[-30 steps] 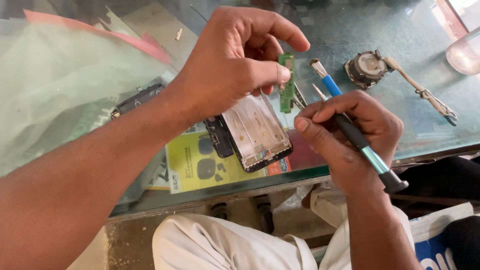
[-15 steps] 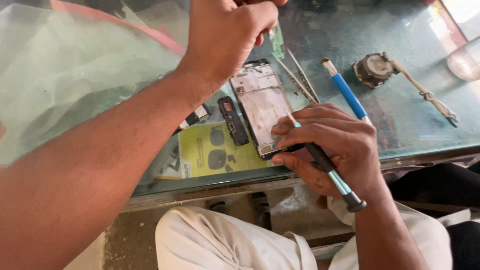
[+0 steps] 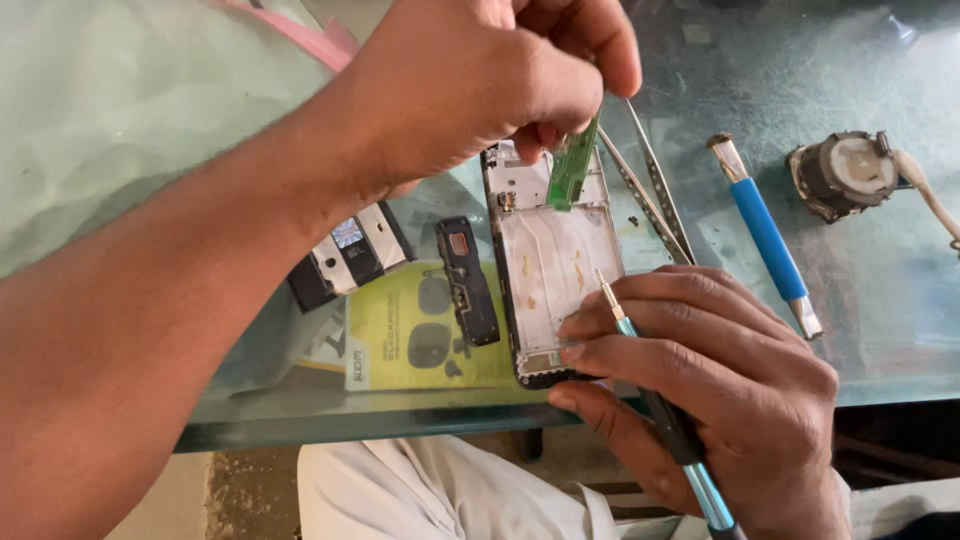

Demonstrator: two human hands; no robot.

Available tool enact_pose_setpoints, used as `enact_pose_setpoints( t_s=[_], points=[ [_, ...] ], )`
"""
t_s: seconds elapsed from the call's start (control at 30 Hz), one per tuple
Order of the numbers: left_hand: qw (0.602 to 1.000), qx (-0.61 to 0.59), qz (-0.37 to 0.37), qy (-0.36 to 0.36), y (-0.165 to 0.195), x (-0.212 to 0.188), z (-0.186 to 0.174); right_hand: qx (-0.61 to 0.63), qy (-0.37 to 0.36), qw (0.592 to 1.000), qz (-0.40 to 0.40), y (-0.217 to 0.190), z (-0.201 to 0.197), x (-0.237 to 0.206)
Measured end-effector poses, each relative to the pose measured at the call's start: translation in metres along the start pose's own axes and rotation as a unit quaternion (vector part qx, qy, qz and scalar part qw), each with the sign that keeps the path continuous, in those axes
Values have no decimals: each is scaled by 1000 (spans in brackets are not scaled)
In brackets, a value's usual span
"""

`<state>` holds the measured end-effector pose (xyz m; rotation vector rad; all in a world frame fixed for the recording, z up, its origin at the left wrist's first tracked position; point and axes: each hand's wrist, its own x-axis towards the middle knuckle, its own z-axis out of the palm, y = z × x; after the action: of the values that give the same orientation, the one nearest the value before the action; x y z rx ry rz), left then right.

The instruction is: The person repairs a disassembled smartphone on a glass work table. They hold a small green circuit board and flex cable, use tweezers to position and adjust components, then use a soldering iron to solder connections on the board, working over the open phone chassis.

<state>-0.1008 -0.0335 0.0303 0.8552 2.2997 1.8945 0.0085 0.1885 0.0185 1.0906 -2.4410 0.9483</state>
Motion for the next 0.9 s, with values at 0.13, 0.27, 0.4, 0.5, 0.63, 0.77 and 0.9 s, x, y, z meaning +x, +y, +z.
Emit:
enact_pose_setpoints(
  t_s=[0.13, 0.27, 0.4, 0.5, 0.63, 0.77, 0.9],
  points=[
    [995, -20, -27, -99, 13, 2, -1, 73, 95, 992, 41, 0, -4, -6],
    [984, 57, -22, -168, 16, -5, 4, 248, 254, 932, 69, 18, 5, -21],
    [975, 111, -34, -191, 13, -8, 11, 318, 225, 911, 136, 24, 4, -37],
    [977, 122, -8, -174, 14, -7, 13, 247, 215, 932, 156, 18, 4, -34],
    [983, 70, -19, -169, 15, -8, 14, 94, 181, 952, 228, 7, 2, -20],
    [988, 38, -12, -146, 12, -7, 16, 138, 177, 957, 185, 5, 2, -18],
    [990, -1, -19, -138, 11, -7, 18, 178, 185, 947, 195, 9, 3, -20]
  ],
)
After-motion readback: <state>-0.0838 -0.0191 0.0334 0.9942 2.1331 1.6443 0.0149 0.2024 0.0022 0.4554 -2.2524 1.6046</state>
